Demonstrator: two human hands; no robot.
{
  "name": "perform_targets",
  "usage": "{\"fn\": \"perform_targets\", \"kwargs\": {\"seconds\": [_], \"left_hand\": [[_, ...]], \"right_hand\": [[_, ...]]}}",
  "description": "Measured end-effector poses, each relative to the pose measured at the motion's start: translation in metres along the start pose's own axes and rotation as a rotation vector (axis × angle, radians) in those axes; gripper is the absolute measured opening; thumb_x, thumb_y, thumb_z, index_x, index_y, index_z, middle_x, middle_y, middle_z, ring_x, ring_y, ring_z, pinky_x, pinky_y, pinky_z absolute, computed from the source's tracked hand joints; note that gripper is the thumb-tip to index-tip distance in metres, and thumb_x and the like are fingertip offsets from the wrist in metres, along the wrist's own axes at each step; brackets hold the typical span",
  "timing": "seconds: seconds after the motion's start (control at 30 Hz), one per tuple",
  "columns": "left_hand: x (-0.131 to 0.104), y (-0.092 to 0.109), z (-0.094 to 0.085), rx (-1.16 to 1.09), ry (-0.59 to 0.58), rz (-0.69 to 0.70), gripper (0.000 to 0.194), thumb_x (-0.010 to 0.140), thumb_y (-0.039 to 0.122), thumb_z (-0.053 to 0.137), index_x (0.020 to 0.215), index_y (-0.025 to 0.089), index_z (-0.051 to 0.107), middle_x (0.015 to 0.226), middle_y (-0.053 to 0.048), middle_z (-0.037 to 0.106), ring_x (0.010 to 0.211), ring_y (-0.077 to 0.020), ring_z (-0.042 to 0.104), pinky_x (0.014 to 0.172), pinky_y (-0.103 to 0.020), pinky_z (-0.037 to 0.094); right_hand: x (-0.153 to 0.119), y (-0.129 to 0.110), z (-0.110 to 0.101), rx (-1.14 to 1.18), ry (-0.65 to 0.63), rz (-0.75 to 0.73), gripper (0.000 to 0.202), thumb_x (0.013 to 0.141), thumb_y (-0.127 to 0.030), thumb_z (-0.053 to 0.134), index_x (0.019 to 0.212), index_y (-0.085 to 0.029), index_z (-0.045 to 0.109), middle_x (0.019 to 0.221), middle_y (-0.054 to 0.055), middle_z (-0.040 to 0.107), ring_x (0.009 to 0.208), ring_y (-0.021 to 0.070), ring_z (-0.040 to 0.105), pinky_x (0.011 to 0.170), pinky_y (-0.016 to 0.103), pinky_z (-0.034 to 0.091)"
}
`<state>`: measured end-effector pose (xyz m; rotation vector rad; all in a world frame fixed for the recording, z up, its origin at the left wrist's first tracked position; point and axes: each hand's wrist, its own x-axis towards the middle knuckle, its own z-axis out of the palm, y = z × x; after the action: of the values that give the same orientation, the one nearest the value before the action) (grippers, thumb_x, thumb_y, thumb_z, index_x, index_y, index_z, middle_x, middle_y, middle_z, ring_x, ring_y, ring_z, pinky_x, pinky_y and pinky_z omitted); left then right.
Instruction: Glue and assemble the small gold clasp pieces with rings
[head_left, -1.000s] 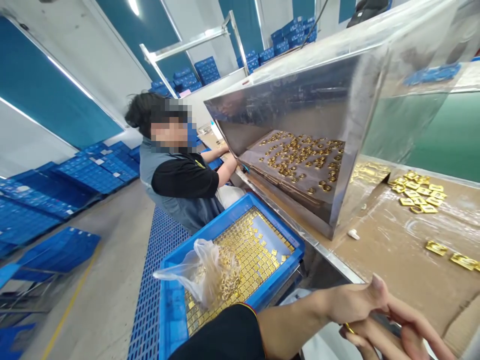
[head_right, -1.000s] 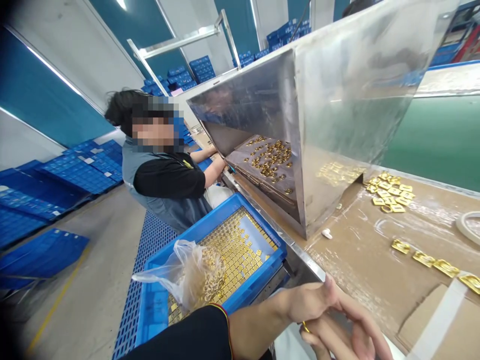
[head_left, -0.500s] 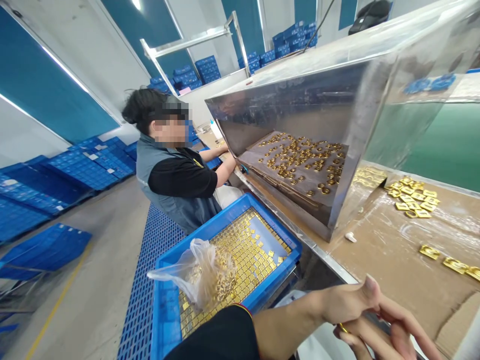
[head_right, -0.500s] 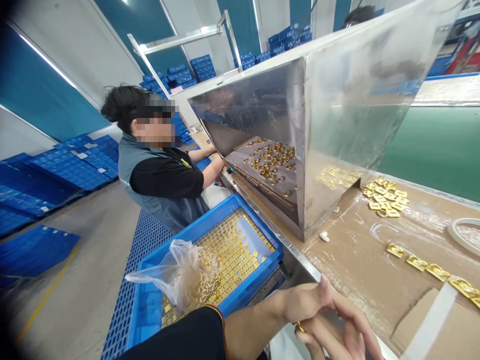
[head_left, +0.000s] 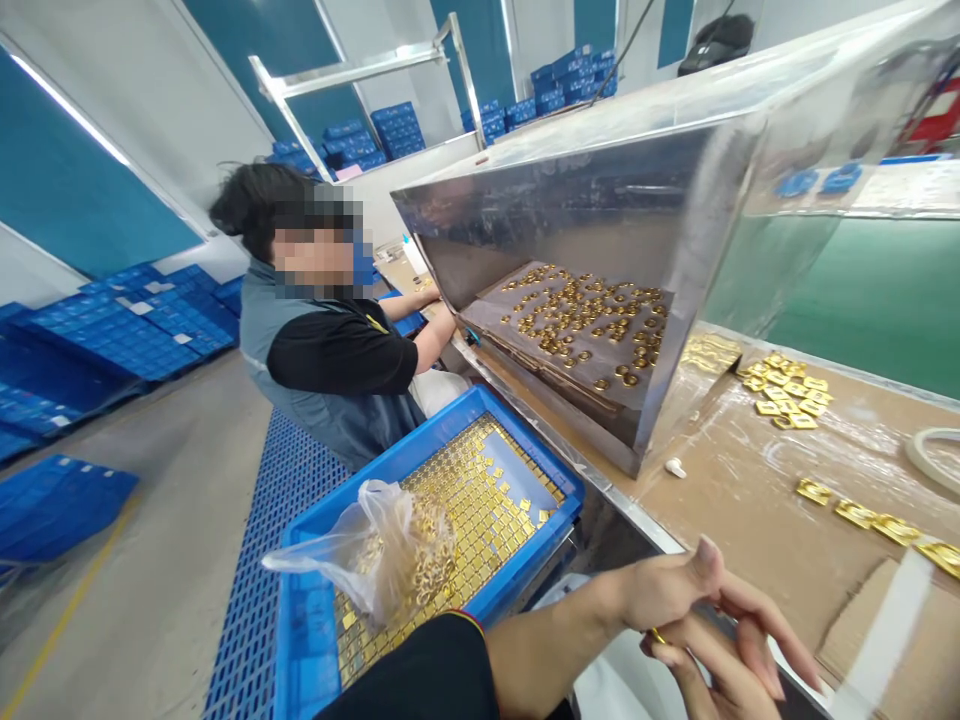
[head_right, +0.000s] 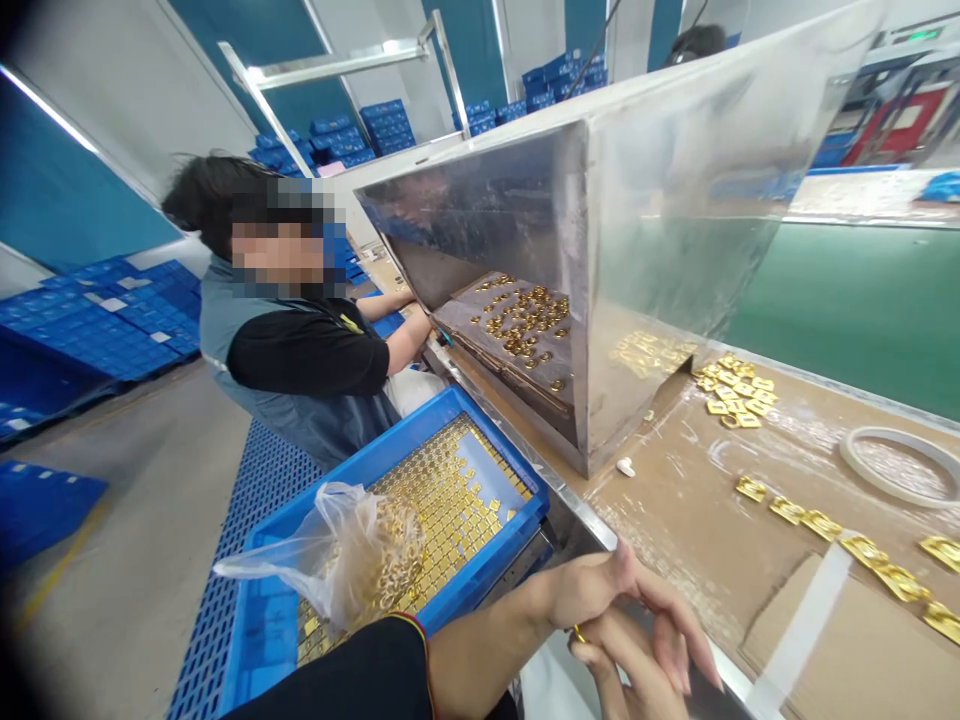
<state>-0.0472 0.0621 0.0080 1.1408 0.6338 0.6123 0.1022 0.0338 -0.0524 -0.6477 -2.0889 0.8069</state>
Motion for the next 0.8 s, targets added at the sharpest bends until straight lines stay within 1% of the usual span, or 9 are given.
{"fn": "perform_targets", "kwargs": {"seconds": [0.1,0.17,0.27,0.33,0.43,0.57,0.7,0.8], "left_hand": [[-0.005,0.0,0.002,0.024,0.038,0.049,0.123,0.088,0.06,-0.029,0.119,-0.003,0.072,0.078,-0.016,0.067,0.082,-0.0247,0.067,0.087,-0.038,0.054],[-0.007,0.0,0.004,0.022,0.061,0.059,0.126,0.086,0.065,-0.028,0.115,-0.004,0.073,0.073,-0.015,0.065,0.079,-0.0248,0.067,0.088,-0.039,0.054],[-0.008,0.002,0.007,0.016,0.082,0.06,0.129,0.083,0.071,-0.026,0.114,-0.003,0.074,0.07,-0.015,0.064,0.077,-0.0246,0.066,0.087,-0.039,0.053],[-0.01,0.003,0.01,0.03,0.092,0.075,0.129,0.082,0.074,-0.024,0.113,-0.001,0.075,0.07,-0.014,0.064,0.077,-0.0242,0.065,0.085,-0.038,0.052],[-0.012,0.004,0.012,0.044,0.11,0.097,0.129,0.08,0.079,-0.022,0.107,0.001,0.077,0.067,-0.013,0.062,0.073,-0.0227,0.063,0.081,-0.036,0.051],[-0.015,0.005,0.013,0.019,0.151,0.143,0.125,0.078,0.087,-0.013,0.097,0.003,0.078,0.066,-0.011,0.061,0.07,-0.0208,0.06,0.079,-0.035,0.05],[-0.016,0.006,0.014,-0.024,0.154,0.161,0.119,0.08,0.089,-0.005,0.089,0.005,0.078,0.065,-0.01,0.06,0.072,-0.021,0.061,0.079,-0.034,0.05],[-0.015,0.008,0.015,-0.032,0.161,0.153,0.114,0.082,0.09,0.001,0.089,0.005,0.077,0.065,-0.009,0.061,0.073,-0.0216,0.062,0.079,-0.034,0.05]], "right_hand": [[0.006,-0.016,0.003,0.065,-0.051,0.049,0.039,0.105,-0.044,0.052,0.08,-0.025,0.076,0.074,0.005,0.072,0.07,0.0232,0.07,0.066,0.028,0.062],[0.008,-0.024,0.004,0.097,-0.06,0.101,0.044,0.108,-0.044,0.048,0.079,-0.023,0.073,0.073,0.005,0.071,0.069,0.0221,0.069,0.069,0.028,0.061],[0.01,-0.029,0.002,0.121,-0.076,0.089,0.039,0.108,-0.042,0.049,0.081,-0.023,0.071,0.072,0.003,0.07,0.066,0.0198,0.068,0.071,0.027,0.061],[0.012,-0.031,0.001,0.141,-0.079,0.076,0.036,0.108,-0.038,0.049,0.081,-0.023,0.069,0.07,0.002,0.069,0.065,0.0187,0.067,0.067,0.024,0.06],[0.015,-0.036,0.002,0.171,-0.041,0.084,0.038,0.108,-0.037,0.048,0.077,-0.023,0.064,0.069,0.002,0.067,0.064,0.0177,0.066,0.06,0.021,0.056],[0.02,-0.045,0.003,0.204,0.027,0.088,0.041,0.109,-0.039,0.047,0.074,-0.022,0.06,0.066,0.001,0.063,0.061,0.0161,0.062,0.059,0.022,0.054],[0.023,-0.05,0.004,0.225,0.028,0.111,0.046,0.11,-0.04,0.044,0.071,-0.02,0.058,0.065,0.001,0.062,0.061,0.0162,0.06,0.058,0.024,0.051],[0.022,-0.05,0.004,0.251,0.018,0.141,0.047,0.11,-0.041,0.044,0.071,-0.02,0.058,0.067,0.002,0.062,0.063,0.0165,0.059,0.059,0.025,0.05]]}}
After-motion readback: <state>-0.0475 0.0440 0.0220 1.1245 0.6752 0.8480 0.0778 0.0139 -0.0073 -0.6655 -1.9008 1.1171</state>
